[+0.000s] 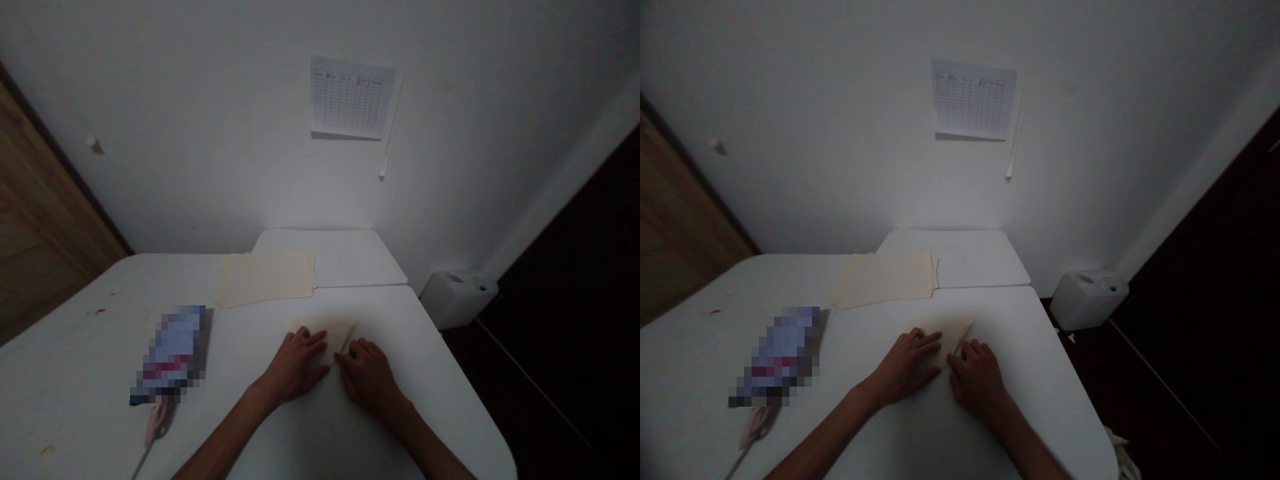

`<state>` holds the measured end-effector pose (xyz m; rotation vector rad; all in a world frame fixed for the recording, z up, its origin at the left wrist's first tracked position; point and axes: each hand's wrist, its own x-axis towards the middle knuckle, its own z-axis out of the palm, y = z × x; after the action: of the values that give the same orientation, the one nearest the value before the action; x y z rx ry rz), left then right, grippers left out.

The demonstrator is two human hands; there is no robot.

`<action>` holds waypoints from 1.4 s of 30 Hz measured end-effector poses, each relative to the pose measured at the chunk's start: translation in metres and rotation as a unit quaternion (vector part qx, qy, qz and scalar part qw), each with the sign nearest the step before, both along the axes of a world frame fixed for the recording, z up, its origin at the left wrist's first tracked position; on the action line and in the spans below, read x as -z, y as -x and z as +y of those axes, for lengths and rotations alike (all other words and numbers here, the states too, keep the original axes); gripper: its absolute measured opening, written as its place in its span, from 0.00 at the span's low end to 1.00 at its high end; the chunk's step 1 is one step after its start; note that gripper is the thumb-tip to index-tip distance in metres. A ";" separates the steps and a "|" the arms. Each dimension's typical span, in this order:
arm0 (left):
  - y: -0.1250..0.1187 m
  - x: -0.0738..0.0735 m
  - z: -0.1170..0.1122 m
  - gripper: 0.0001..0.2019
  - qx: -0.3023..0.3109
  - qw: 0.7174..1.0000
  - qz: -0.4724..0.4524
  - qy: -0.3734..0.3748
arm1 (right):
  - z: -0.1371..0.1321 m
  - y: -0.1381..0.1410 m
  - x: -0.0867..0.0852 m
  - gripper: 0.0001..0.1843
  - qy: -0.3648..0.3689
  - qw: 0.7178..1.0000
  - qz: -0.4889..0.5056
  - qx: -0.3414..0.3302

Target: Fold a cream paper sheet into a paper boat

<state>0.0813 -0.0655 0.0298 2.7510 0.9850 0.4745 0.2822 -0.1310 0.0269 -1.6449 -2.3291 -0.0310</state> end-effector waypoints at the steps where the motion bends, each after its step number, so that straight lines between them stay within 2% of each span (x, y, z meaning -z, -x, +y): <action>1: 0.000 0.000 0.000 0.18 -0.001 1.000 0.003 -0.001 | 0.001 0.000 0.000 0.14 -0.004 1.000 -0.007 0.010; 13: 0.001 -0.001 -0.001 0.17 0.001 1.000 0.009 0.003 | 0.016 -0.009 0.005 0.13 -0.004 0.995 -0.002 0.103; 20: 0.000 -0.002 -0.002 0.18 -0.006 1.000 0.018 0.012 | 0.025 -0.024 -0.002 0.13 0.014 0.986 -0.035 0.165; 24: 0.000 -0.003 -0.003 0.17 -0.007 1.000 0.017 0.011 | 0.028 -0.022 -0.008 0.13 0.005 0.982 -0.047 0.181; 27: 0.000 -0.003 -0.003 0.17 -0.009 1.000 0.018 0.006 | 0.025 -0.014 -0.011 0.12 -0.003 0.988 -0.036 0.150; 31: -0.001 -0.003 -0.003 0.16 -0.006 1.000 0.013 0.004 | 0.013 -0.003 -0.008 0.13 0.039 0.999 -0.008 -0.025; 33: -0.001 -0.002 -0.003 0.16 -0.009 1.000 0.009 0.004 | 0.007 -0.001 -0.006 0.15 0.051 0.997 0.001 -0.060; 36: -0.002 0.000 -0.001 0.16 -0.013 1.000 0.007 0.009 | 0.002 0.000 -0.004 0.16 0.066 0.997 0.005 -0.048; 42: -0.001 0.000 0.000 0.18 -0.020 0.999 0.015 0.024 | 0.000 -0.001 -0.003 0.19 0.073 0.997 0.005 0.022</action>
<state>0.0822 -0.0652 0.0295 2.7085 1.0460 0.4122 0.2830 -0.1313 0.0301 -1.7608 -2.3364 0.1414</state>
